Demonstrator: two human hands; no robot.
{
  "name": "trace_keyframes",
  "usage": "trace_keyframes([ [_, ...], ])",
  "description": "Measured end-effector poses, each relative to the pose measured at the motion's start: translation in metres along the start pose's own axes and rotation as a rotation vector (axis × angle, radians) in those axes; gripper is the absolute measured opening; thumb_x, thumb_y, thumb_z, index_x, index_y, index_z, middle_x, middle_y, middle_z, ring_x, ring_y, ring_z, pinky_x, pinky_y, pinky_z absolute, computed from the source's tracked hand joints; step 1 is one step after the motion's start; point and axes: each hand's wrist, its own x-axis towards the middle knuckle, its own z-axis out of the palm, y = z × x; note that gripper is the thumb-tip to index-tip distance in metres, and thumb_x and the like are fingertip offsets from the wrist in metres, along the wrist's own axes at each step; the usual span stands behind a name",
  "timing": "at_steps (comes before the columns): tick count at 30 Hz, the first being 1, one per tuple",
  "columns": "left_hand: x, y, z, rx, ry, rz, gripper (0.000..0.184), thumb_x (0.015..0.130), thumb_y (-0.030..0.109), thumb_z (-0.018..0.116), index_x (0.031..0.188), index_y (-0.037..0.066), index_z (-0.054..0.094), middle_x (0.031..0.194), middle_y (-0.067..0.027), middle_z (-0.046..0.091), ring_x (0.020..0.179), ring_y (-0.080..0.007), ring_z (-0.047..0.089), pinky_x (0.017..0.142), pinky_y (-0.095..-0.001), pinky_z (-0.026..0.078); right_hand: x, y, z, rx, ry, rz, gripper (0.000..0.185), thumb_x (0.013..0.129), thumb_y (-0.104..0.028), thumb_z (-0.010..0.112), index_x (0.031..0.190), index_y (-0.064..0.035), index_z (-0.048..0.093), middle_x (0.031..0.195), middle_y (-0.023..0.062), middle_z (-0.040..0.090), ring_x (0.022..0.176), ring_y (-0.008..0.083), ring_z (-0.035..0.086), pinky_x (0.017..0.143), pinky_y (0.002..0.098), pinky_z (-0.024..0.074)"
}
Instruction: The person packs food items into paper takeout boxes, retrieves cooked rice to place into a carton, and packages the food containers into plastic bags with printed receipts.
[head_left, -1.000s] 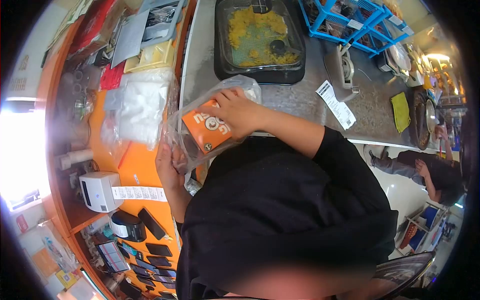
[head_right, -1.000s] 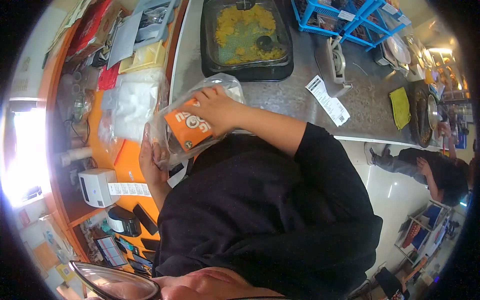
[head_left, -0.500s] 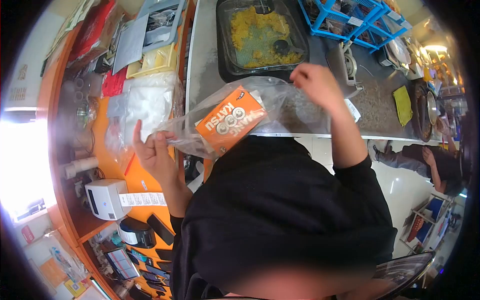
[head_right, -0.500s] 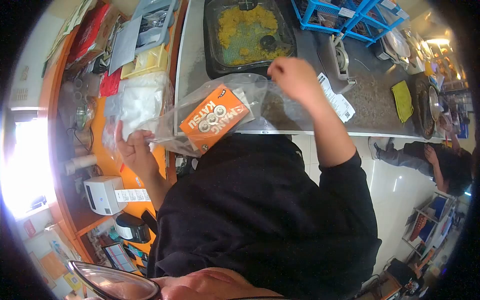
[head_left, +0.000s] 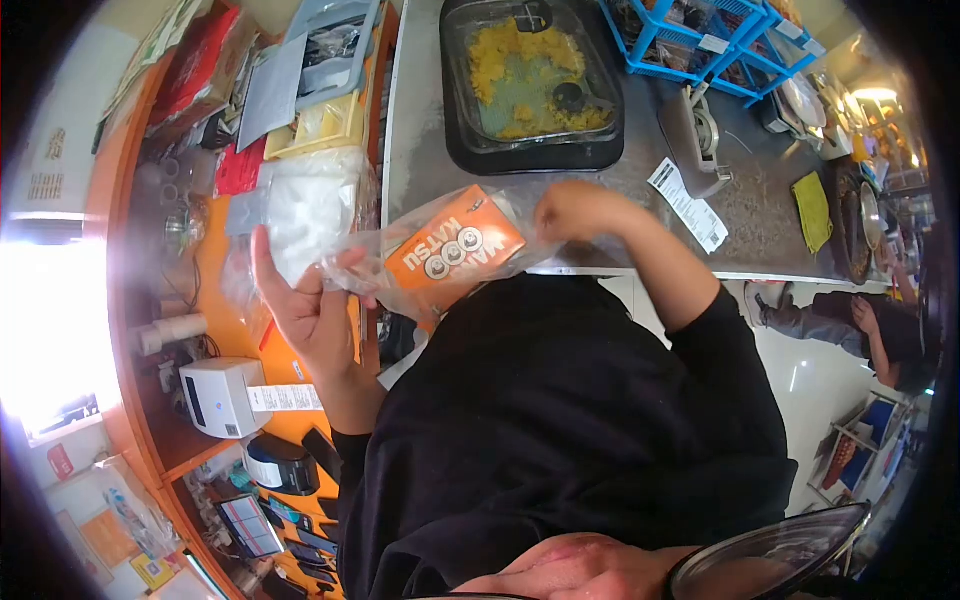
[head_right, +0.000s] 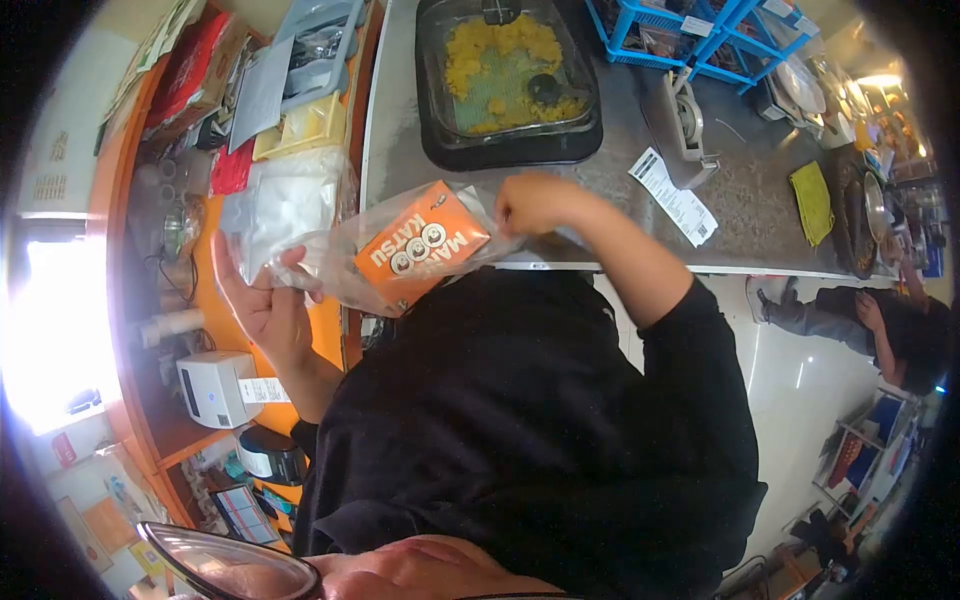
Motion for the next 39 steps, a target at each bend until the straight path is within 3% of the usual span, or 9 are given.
trace_keyframes([
  [5,0.007,-0.002,-0.012,0.337,0.122,0.179,0.095,0.077,-0.003,0.065,0.149,0.003,0.003,0.096,-0.0196,0.068,0.077,-0.0220,0.067,0.072,-0.0324,0.053,-0.028,0.006,-0.022,0.842,0.374,-0.542,0.019,0.087,-0.020,0.060,0.095,-0.0038,0.054,0.084,0.0094,0.067,0.089,0.0197,0.066,0.073,0.0337,0.0504],
  [9,0.007,0.007,-0.014,0.300,0.178,0.321,0.103,0.071,0.000,0.070,0.148,0.001,0.001,0.100,-0.0203,0.067,0.084,-0.0239,0.067,0.080,-0.0333,0.051,-0.060,-0.021,-0.035,1.279,0.203,-0.969,0.016,0.089,-0.015,0.059,0.097,-0.0072,0.048,0.085,0.0111,0.066,0.092,0.0212,0.065,0.079,0.0329,0.0502],
  [14,0.006,-0.010,0.021,0.544,-0.108,0.206,0.114,0.068,0.009,0.075,0.148,0.002,-0.006,0.112,-0.0193,0.060,0.104,-0.0270,0.058,0.095,-0.0381,0.041,-0.023,-0.105,0.003,1.092,0.399,-0.883,0.040,0.083,-0.007,0.069,0.107,-0.0090,0.036,0.088,0.0117,0.064,0.085,0.0197,0.065,0.076,0.0312,0.0515],
  [20,0.009,-0.044,0.024,0.620,-0.198,0.603,0.118,0.066,0.027,0.079,0.143,-0.005,-0.004,0.115,-0.0225,0.052,0.109,-0.0332,0.050,0.101,-0.0432,0.034,-0.017,-0.130,-0.004,1.353,0.437,-0.920,0.039,0.084,0.009,0.061,0.104,-0.0104,0.035,0.095,0.0073,0.058,0.091,0.0180,0.064,0.072,0.0286,0.0536],
  [24,-0.009,-0.118,0.031,0.886,-0.504,0.205,0.098,0.072,0.033,0.073,0.137,-0.005,0.010,0.115,-0.0226,0.053,0.108,-0.0317,0.052,0.099,-0.0428,0.036,-0.002,-0.157,0.030,0.843,0.448,-0.919,0.030,0.084,0.003,0.062,0.100,-0.0094,0.040,0.084,0.0067,0.059,0.080,0.0183,0.064,0.078,0.0339,0.0526],
  [29,-0.025,-0.180,0.034,1.038,-0.432,-0.233,0.078,0.079,0.040,0.064,0.129,-0.005,0.026,0.114,-0.0227,0.055,0.107,-0.0298,0.054,0.096,-0.0423,0.039,-0.001,-0.161,0.053,0.433,0.262,-0.808,0.022,0.085,-0.014,0.063,0.101,-0.0098,0.048,0.087,0.0108,0.060,0.079,0.0262,0.063,0.079,0.0382,0.0485],
  [34,0.003,-0.179,0.035,0.988,-0.170,-0.442,0.065,0.086,0.048,0.055,0.121,-0.005,0.043,0.113,-0.0228,0.057,0.106,-0.0279,0.056,0.094,-0.0418,0.042,-0.029,-0.100,0.019,0.409,0.720,-0.453,0.028,0.087,-0.009,0.059,0.113,-0.0091,0.049,0.100,0.0130,0.061,0.089,0.0272,0.062,0.081,0.0356,0.0474],
  [37,0.031,-0.138,0.025,0.770,0.079,-0.626,0.064,0.090,0.053,0.050,0.116,-0.005,0.053,0.113,-0.0228,0.058,0.105,-0.0268,0.057,0.093,-0.0415,0.044,-0.027,-0.039,0.041,0.828,1.057,-0.464,0.039,0.084,-0.007,0.058,0.121,-0.0081,0.046,0.109,0.0192,0.059,0.099,0.0360,0.059,0.082,0.0417,0.0469],
  [39,0.051,-0.098,0.026,0.332,0.216,-0.720,0.058,0.093,0.049,0.048,0.115,-0.004,0.056,0.107,-0.0208,0.060,0.096,-0.0253,0.061,0.083,-0.0389,0.049,-0.032,-0.015,0.057,0.418,1.191,-0.378,0.048,0.079,-0.004,0.059,0.124,-0.0093,0.044,0.123,0.0193,0.051,0.111,0.0360,0.052,0.091,0.0439,0.0424],
])
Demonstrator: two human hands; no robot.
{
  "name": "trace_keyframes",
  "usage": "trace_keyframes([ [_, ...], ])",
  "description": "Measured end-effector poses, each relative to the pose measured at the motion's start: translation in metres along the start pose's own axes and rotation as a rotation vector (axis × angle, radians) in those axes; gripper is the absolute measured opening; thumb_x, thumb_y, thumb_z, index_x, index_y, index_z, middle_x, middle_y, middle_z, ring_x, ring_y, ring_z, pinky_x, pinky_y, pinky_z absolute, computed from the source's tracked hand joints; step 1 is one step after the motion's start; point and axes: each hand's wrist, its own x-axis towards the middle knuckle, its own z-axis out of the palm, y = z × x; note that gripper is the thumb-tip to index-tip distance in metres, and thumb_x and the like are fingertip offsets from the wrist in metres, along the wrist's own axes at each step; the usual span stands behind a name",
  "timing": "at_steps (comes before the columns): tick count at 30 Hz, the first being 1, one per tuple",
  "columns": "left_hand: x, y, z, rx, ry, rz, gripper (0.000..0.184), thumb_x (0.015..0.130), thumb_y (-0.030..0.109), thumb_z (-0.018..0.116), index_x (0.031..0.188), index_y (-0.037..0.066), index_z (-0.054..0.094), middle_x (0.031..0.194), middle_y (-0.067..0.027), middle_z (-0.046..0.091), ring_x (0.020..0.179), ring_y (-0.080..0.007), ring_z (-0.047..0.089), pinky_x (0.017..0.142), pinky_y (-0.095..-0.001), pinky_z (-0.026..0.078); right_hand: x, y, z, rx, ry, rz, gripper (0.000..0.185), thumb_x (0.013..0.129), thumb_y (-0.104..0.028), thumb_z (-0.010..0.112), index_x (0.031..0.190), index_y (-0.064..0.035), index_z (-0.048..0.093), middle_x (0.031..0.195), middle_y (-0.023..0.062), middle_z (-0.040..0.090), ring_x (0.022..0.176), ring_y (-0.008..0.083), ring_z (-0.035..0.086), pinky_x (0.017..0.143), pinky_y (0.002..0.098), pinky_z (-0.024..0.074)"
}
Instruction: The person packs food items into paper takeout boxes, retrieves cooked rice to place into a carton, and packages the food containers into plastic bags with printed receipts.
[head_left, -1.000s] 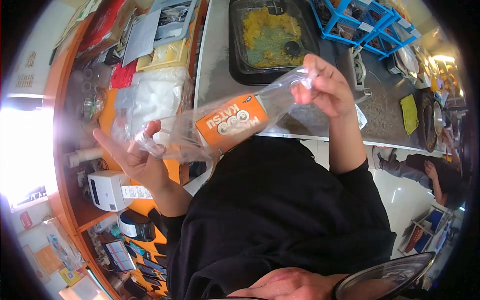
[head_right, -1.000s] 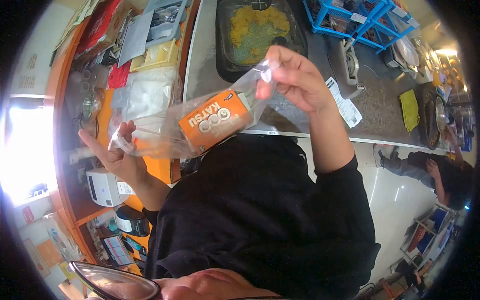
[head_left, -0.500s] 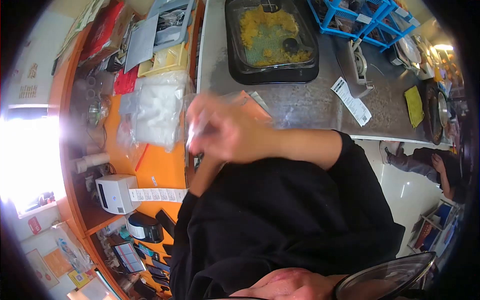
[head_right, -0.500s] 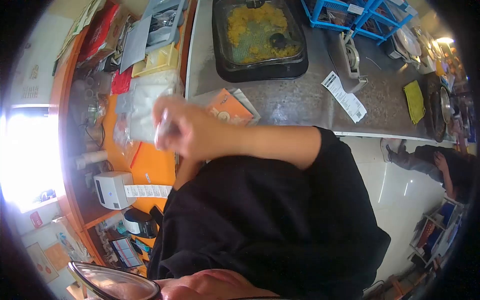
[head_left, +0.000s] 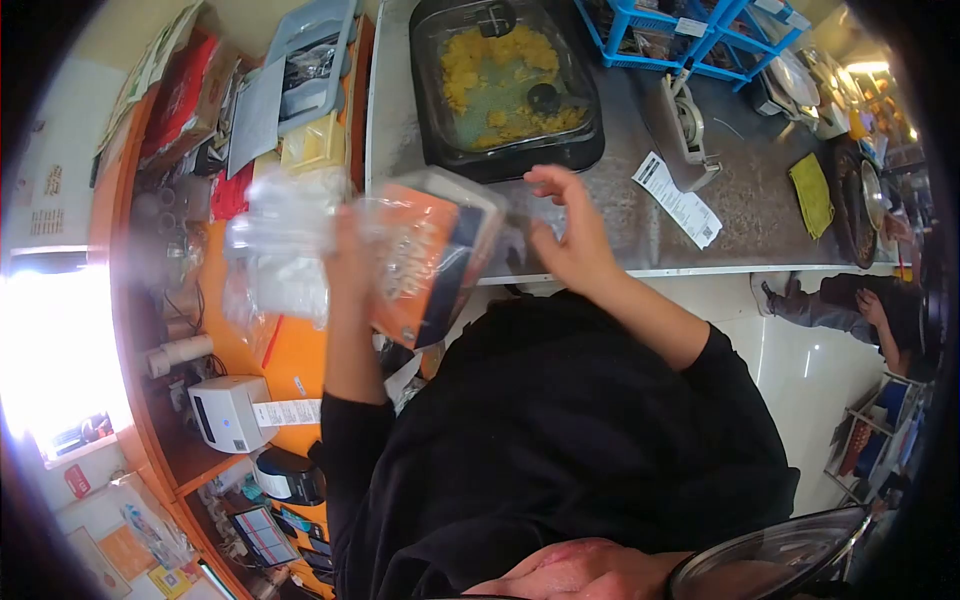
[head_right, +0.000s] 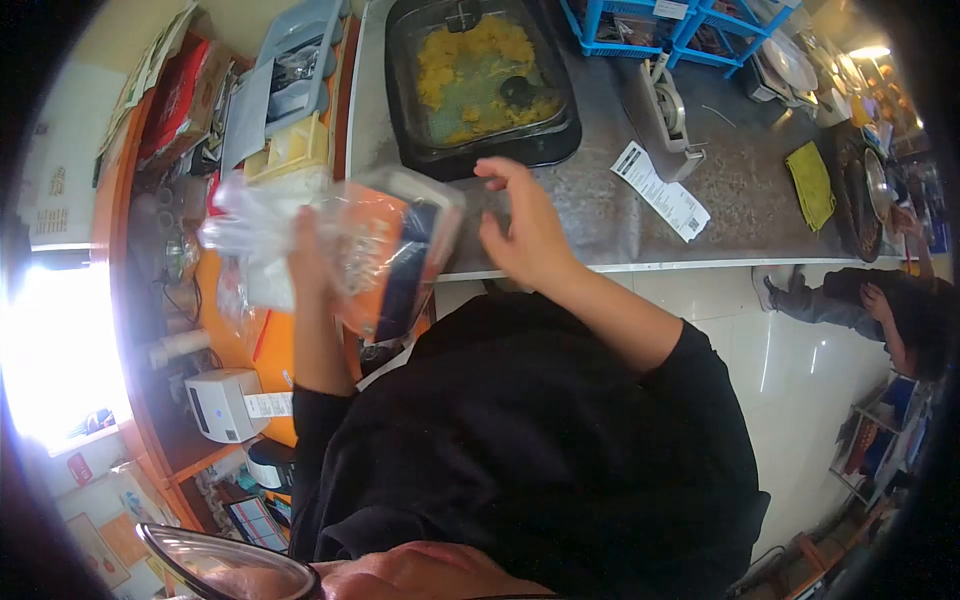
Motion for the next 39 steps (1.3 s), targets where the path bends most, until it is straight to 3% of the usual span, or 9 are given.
trace_keyframes([
  [7,-0.031,0.052,0.026,-0.554,-0.528,-0.084,0.034,0.094,0.029,0.053,0.108,0.000,0.061,0.087,-0.0080,0.064,0.079,-0.0175,0.063,0.069,-0.0309,0.053,-0.015,0.043,-0.005,-0.279,-0.024,-0.706,0.075,0.071,-0.028,0.071,0.134,-0.0080,0.034,0.141,0.0183,0.037,0.132,0.0401,0.034,0.108,0.0579,0.0196],
  [9,-0.058,0.057,0.050,-0.125,-0.220,0.082,0.029,0.095,0.027,0.052,0.103,0.001,0.061,0.085,-0.0048,0.061,0.076,-0.0150,0.060,0.065,-0.0298,0.050,0.006,0.049,-0.021,-0.014,0.229,-0.788,0.075,0.073,-0.035,0.070,0.134,-0.0089,0.036,0.140,0.0180,0.038,0.130,0.0417,0.036,0.109,0.0574,0.0181],
  [13,-0.107,0.058,0.098,0.086,-0.019,0.455,0.033,0.096,0.033,0.049,0.097,0.002,0.059,0.083,-0.0036,0.058,0.072,-0.0117,0.053,0.061,-0.0284,0.043,-0.013,0.040,-0.070,0.301,-0.073,-0.222,0.070,0.083,-0.049,0.062,0.133,-0.0060,0.040,0.135,0.0166,0.044,0.123,0.0369,0.045,0.105,0.0504,0.0308],
  [16,-0.133,0.063,0.120,0.644,-0.098,0.750,0.030,0.098,0.030,0.047,0.102,0.002,0.056,0.093,-0.0034,0.054,0.083,-0.0128,0.047,0.074,-0.0275,0.040,-0.019,0.047,-0.126,1.058,-0.527,0.940,0.059,0.094,-0.052,0.046,0.126,-0.0020,0.051,0.112,0.0146,0.061,0.103,0.0235,0.060,0.086,0.0368,0.0503],
  [20,-0.135,0.018,0.165,0.484,-0.057,0.638,0.034,0.097,0.033,0.050,0.092,-0.001,0.055,0.089,-0.0053,0.056,0.082,-0.0126,0.048,0.070,-0.0319,0.041,-0.018,0.111,-0.230,0.184,0.227,0.222,0.016,0.090,-0.020,0.058,0.096,-0.0070,0.066,0.081,0.0035,0.067,0.070,0.0133,0.064,0.065,0.0290,0.0509],
  [22,-0.139,-0.001,0.190,0.383,-0.039,0.409,0.034,0.096,0.031,0.050,0.090,-0.002,0.055,0.087,-0.0071,0.057,0.080,-0.0129,0.049,0.069,-0.0334,0.042,0.005,0.146,-0.293,-0.193,0.492,0.324,0.015,0.089,-0.014,0.057,0.097,-0.0075,0.068,0.083,0.0066,0.069,0.067,0.0162,0.064,0.064,0.0287,0.0499],
  [24,-0.146,-0.016,0.216,0.303,-0.043,0.095,0.034,0.096,0.030,0.051,0.092,-0.003,0.057,0.086,-0.0079,0.058,0.080,-0.0139,0.051,0.070,-0.0331,0.043,0.019,0.211,-0.336,-0.584,0.450,0.414,0.017,0.088,-0.020,0.060,0.097,-0.0103,0.069,0.083,0.0102,0.068,0.068,0.0255,0.065,0.064,0.0343,0.0509],
  [27,-0.119,-0.088,0.238,0.326,-0.071,0.312,0.029,0.094,0.026,0.055,0.092,-0.003,0.059,0.081,-0.0078,0.059,0.077,-0.0145,0.053,0.070,-0.0315,0.045,0.026,0.311,-0.364,-0.897,0.299,0.384,0.018,0.083,-0.030,0.064,0.095,-0.0180,0.072,0.091,0.0058,0.068,0.086,0.0286,0.064,0.075,0.0428,0.0491],
  [39,-0.117,-0.106,0.256,0.139,0.082,0.518,0.026,0.088,0.018,0.067,0.098,-0.002,0.054,0.082,-0.0081,0.059,0.078,-0.0197,0.059,0.071,-0.0325,0.048,0.046,0.326,-0.351,-0.635,0.333,0.340,0.016,0.083,-0.012,0.062,0.097,-0.0127,0.070,0.093,0.0099,0.066,0.089,0.0298,0.062,0.076,0.0407,0.0478],
])
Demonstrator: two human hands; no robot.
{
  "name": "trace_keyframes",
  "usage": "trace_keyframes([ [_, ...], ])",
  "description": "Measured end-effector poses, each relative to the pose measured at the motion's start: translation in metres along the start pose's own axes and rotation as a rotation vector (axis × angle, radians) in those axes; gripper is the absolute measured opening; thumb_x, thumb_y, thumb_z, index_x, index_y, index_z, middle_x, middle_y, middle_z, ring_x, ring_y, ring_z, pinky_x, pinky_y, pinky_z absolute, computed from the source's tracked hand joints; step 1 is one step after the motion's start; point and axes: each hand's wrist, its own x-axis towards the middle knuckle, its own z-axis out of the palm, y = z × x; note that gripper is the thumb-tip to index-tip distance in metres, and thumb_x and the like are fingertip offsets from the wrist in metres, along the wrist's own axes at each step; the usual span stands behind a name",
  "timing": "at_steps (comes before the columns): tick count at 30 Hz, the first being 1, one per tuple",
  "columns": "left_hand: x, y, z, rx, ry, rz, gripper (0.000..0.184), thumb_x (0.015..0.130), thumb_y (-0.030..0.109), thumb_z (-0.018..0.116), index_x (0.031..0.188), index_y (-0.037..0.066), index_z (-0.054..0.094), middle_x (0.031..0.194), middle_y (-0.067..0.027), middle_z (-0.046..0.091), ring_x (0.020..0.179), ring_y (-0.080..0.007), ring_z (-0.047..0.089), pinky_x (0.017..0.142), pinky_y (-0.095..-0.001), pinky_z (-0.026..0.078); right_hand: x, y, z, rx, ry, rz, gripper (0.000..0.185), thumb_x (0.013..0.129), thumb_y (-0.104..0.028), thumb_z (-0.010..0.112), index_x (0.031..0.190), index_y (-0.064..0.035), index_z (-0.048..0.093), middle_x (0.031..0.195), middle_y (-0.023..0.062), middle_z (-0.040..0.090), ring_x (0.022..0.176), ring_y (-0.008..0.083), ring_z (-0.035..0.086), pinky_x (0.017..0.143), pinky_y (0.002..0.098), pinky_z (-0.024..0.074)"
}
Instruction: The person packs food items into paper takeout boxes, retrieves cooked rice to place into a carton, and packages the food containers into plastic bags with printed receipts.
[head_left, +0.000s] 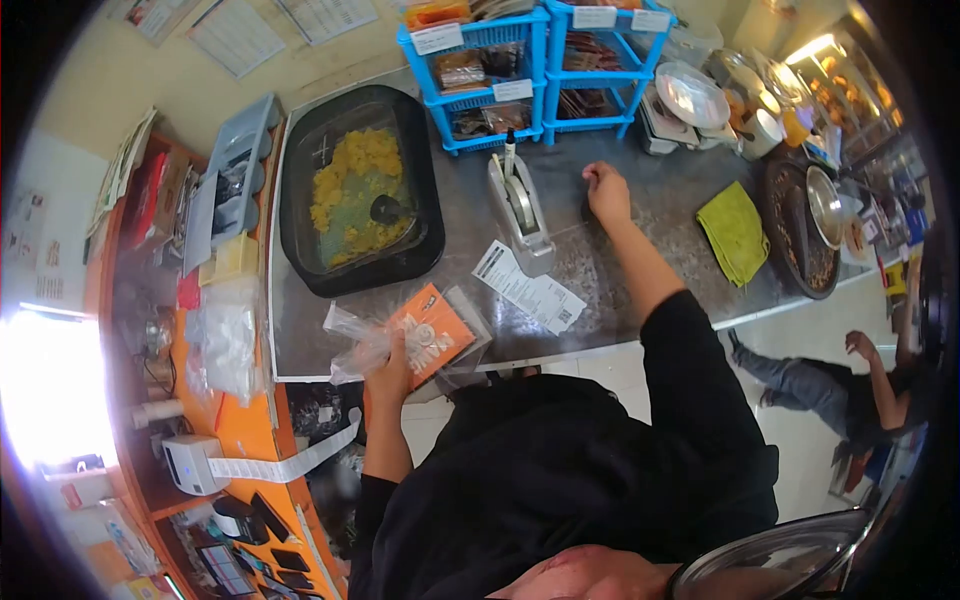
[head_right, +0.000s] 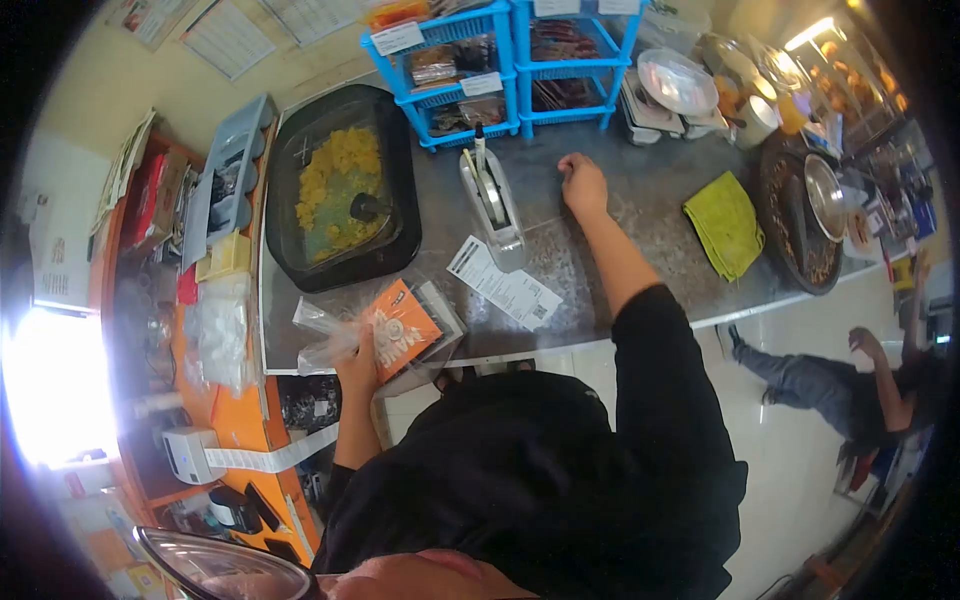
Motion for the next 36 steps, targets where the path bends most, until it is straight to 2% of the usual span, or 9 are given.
trace_keyframes([
  [2,0.001,-0.016,-0.006,-0.010,-0.028,-0.030,0.028,0.087,0.017,0.068,0.103,-0.001,0.052,0.086,-0.0082,0.059,0.080,-0.0195,0.059,0.071,-0.0322,0.048,-0.009,-0.070,-0.026,0.409,0.097,-0.055,0.014,0.085,-0.008,0.060,0.095,-0.0082,0.070,0.092,0.0128,0.067,0.085,0.0291,0.064,0.074,0.0356,0.0496],
  [6,0.007,-0.019,-0.024,-0.308,-0.243,-0.370,0.032,0.086,0.015,0.069,0.109,0.002,0.052,0.098,-0.0069,0.059,0.090,-0.0159,0.057,0.077,-0.0299,0.047,-0.084,-0.192,-0.058,0.819,-0.698,0.010,0.010,0.089,-0.013,0.062,0.095,-0.0072,0.067,0.086,0.0036,0.066,0.083,0.0111,0.062,0.076,0.0293,0.0507],
  [10,0.005,-0.016,-0.028,-0.493,-0.262,-0.387,0.034,0.084,0.016,0.071,0.110,0.003,0.052,0.099,-0.0055,0.059,0.092,-0.0155,0.057,0.078,-0.0294,0.049,-0.166,-0.245,-0.022,0.907,-1.147,-0.128,0.012,0.086,-0.004,0.064,0.098,-0.0013,0.064,0.091,0.0037,0.066,0.079,0.0107,0.063,0.073,0.0263,0.0525],
  [18,-0.003,0.010,-0.021,-0.461,-0.239,-0.324,0.043,0.075,0.008,0.078,0.109,0.000,0.053,0.102,-0.0079,0.060,0.093,-0.0185,0.061,0.080,-0.0314,0.052,-0.198,-0.249,0.022,1.082,-1.119,0.192,0.013,0.088,-0.006,0.063,0.098,0.0029,0.063,0.085,0.0067,0.067,0.074,0.0112,0.064,0.068,0.0248,0.0533],
  [22,0.003,-0.012,-0.018,0.221,-0.300,-0.388,0.050,0.077,0.024,0.078,0.113,0.002,0.053,0.107,-0.0089,0.062,0.093,-0.0173,0.062,0.079,-0.0306,0.051,-0.200,-0.252,0.025,1.060,-1.032,0.289,0.013,0.087,-0.006,0.065,0.099,-0.0001,0.064,0.082,0.0030,0.067,0.070,0.0080,0.062,0.064,0.0216,0.0517],
  [25,0.003,-0.034,-0.021,0.572,-0.520,-0.009,0.038,0.078,0.020,0.071,0.112,0.009,0.058,0.099,-0.0057,0.064,0.090,-0.0240,0.063,0.075,-0.0338,0.051,-0.197,-0.254,0.030,1.042,-0.969,0.334,0.015,0.086,-0.008,0.066,0.101,-0.0022,0.067,0.080,-0.0001,0.066,0.065,0.0058,0.059,0.057,0.0202,0.0478],
  [29,0.002,-0.003,-0.033,0.275,-0.418,0.575,0.019,0.071,0.014,0.070,0.088,0.010,0.063,0.090,-0.0080,0.065,0.088,-0.0234,0.063,0.076,-0.0308,0.050,-0.185,-0.254,0.034,0.806,-1.086,0.057,0.015,0.085,-0.012,0.067,0.098,-0.0052,0.071,0.078,0.0029,0.068,0.067,0.0099,0.061,0.062,0.0245,0.0499],
  [32,-0.006,0.051,-0.039,0.571,-0.361,0.653,0.023,0.066,0.014,0.069,0.087,0.009,0.062,0.092,-0.0093,0.064,0.091,-0.0254,0.061,0.077,-0.0309,0.049,-0.180,-0.255,0.032,0.593,-1.039,-0.373,0.015,0.082,-0.014,0.067,0.095,-0.0071,0.072,0.082,0.0075,0.069,0.071,0.0173,0.065,0.066,0.0288,0.0510],
  [36,0.003,0.043,-0.044,0.299,-0.435,0.116,0.026,0.075,0.006,0.067,0.100,0.006,0.057,0.091,-0.0115,0.063,0.083,-0.0249,0.064,0.072,-0.0302,0.051,-0.183,-0.259,0.024,0.469,-0.902,-0.517,0.012,0.083,-0.008,0.066,0.093,-0.0044,0.071,0.088,0.0063,0.069,0.075,0.0129,0.063,0.069,0.0256,0.0503],
])
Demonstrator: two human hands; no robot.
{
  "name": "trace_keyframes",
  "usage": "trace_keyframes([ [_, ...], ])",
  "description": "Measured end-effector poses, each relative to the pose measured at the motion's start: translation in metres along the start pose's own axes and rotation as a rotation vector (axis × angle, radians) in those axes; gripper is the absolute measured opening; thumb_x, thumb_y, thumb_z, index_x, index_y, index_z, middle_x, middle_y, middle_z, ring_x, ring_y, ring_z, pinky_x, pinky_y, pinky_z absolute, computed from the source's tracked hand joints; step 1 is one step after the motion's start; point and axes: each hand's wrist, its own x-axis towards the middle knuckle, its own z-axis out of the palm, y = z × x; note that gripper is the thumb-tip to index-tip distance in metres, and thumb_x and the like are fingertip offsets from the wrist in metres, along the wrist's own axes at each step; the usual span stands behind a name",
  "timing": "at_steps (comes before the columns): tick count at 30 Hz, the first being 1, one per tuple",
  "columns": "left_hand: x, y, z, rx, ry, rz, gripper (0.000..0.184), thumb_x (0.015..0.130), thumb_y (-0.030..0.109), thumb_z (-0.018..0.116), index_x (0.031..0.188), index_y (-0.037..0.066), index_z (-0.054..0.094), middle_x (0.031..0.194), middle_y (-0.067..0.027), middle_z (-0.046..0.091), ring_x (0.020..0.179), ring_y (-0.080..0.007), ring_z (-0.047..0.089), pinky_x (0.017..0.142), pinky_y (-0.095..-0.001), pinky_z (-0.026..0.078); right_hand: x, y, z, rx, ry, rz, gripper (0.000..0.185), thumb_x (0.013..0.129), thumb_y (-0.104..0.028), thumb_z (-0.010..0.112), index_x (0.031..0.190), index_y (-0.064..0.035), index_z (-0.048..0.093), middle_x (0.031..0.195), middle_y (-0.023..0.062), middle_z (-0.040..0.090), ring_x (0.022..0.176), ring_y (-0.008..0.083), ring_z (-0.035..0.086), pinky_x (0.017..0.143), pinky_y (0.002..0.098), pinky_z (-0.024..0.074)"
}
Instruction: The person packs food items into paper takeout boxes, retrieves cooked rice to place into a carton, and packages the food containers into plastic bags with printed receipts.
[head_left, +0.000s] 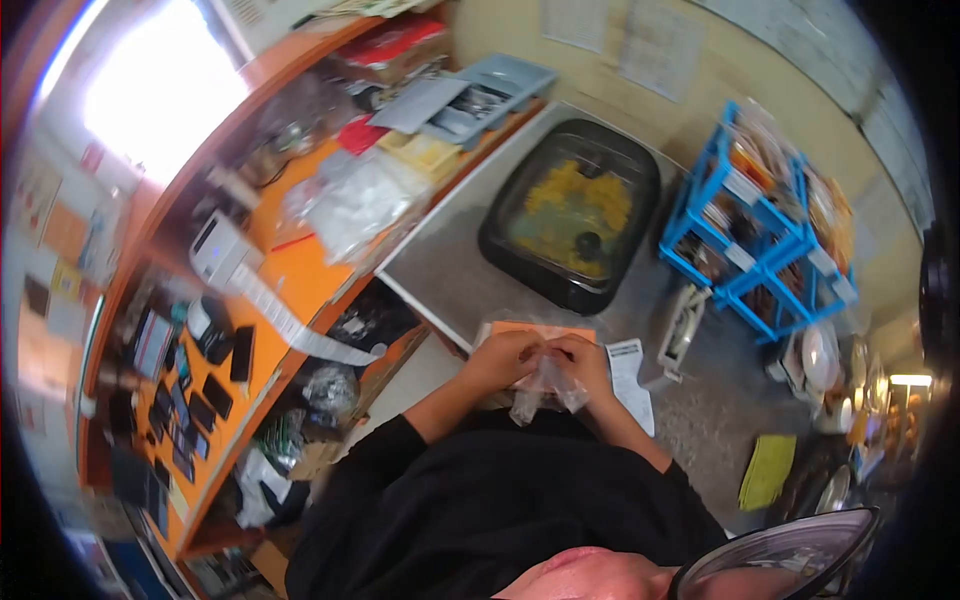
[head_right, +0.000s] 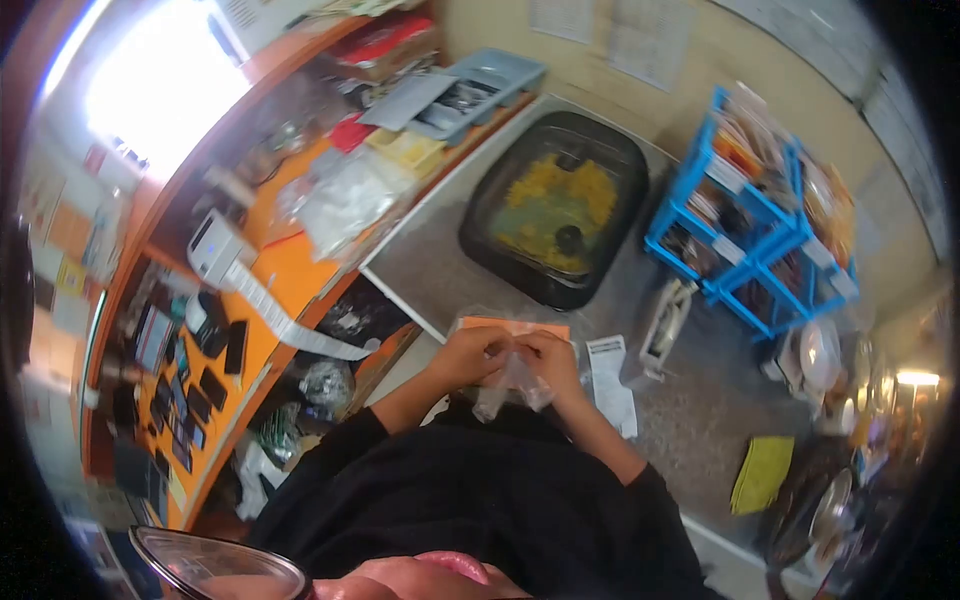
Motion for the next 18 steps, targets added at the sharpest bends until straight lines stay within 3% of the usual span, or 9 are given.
trace_keyframes([
  [3,0.006,-0.019,0.024,-0.488,0.259,-0.064,0.027,0.080,0.002,0.065,0.104,0.004,0.053,0.088,-0.0115,0.065,0.079,-0.0182,0.065,0.069,-0.0282,0.052,-0.006,0.011,0.006,0.198,0.027,0.107,0.010,0.081,-0.006,0.067,0.090,-0.0021,0.071,0.084,0.0060,0.068,0.075,0.0120,0.062,0.069,0.0253,0.0499],
  [6,0.013,-0.015,0.035,-0.739,0.303,-0.137,0.031,0.081,0.000,0.066,0.107,0.002,0.050,0.086,-0.0113,0.065,0.080,-0.0126,0.063,0.071,-0.0270,0.052,-0.009,0.012,0.009,0.417,0.104,0.253,0.010,0.080,-0.002,0.068,0.089,-0.0001,0.070,0.082,0.0050,0.067,0.073,0.0110,0.061,0.067,0.0254,0.0494],
  [7,0.015,-0.017,0.039,-0.691,0.326,-0.134,0.024,0.081,0.000,0.066,0.103,-0.002,0.056,0.086,-0.0103,0.066,0.080,-0.0122,0.063,0.071,-0.0264,0.052,-0.010,0.014,0.006,0.370,0.102,0.216,0.012,0.081,-0.006,0.068,0.091,0.0000,0.069,0.078,0.0051,0.068,0.069,0.0104,0.062,0.062,0.0239,0.0488],
  [10,0.014,-0.019,0.041,-0.569,0.267,-0.119,0.016,0.081,0.000,0.067,0.096,-0.004,0.064,0.086,-0.0079,0.067,0.080,-0.0115,0.063,0.070,-0.0254,0.051,-0.009,0.004,-0.001,0.410,0.117,0.166,0.010,0.081,-0.003,0.066,0.090,-0.0006,0.070,0.078,0.0062,0.068,0.067,0.0105,0.063,0.061,0.0235,0.0491],
  [11,0.011,-0.019,0.041,-0.582,0.246,-0.130,0.015,0.080,0.001,0.067,0.094,-0.004,0.065,0.085,-0.0073,0.067,0.080,-0.0114,0.063,0.070,-0.0252,0.051,-0.009,0.004,-0.004,0.438,0.062,0.309,0.010,0.081,-0.001,0.064,0.089,0.0006,0.069,0.080,0.0076,0.068,0.068,0.0105,0.063,0.061,0.0232,0.0491],
  [14,0.009,-0.008,0.027,-0.594,0.194,-0.158,0.013,0.079,0.002,0.070,0.091,-0.003,0.069,0.084,-0.0062,0.068,0.078,-0.0112,0.063,0.070,-0.0249,0.050,-0.005,0.015,-0.001,0.574,0.067,0.251,0.009,0.081,0.000,0.065,0.089,0.0028,0.067,0.079,0.0072,0.068,0.066,0.0102,0.062,0.060,0.0226,0.0487],
  [18,0.010,-0.012,0.030,-0.553,0.166,-0.162,0.016,0.077,0.003,0.071,0.092,-0.001,0.069,0.086,-0.0067,0.068,0.079,-0.0113,0.063,0.072,-0.0252,0.051,-0.003,0.018,-0.003,0.708,0.059,0.333,0.008,0.081,0.002,0.065,0.090,0.0019,0.065,0.079,0.0046,0.066,0.067,0.0081,0.060,0.060,0.0216,0.0481],
])
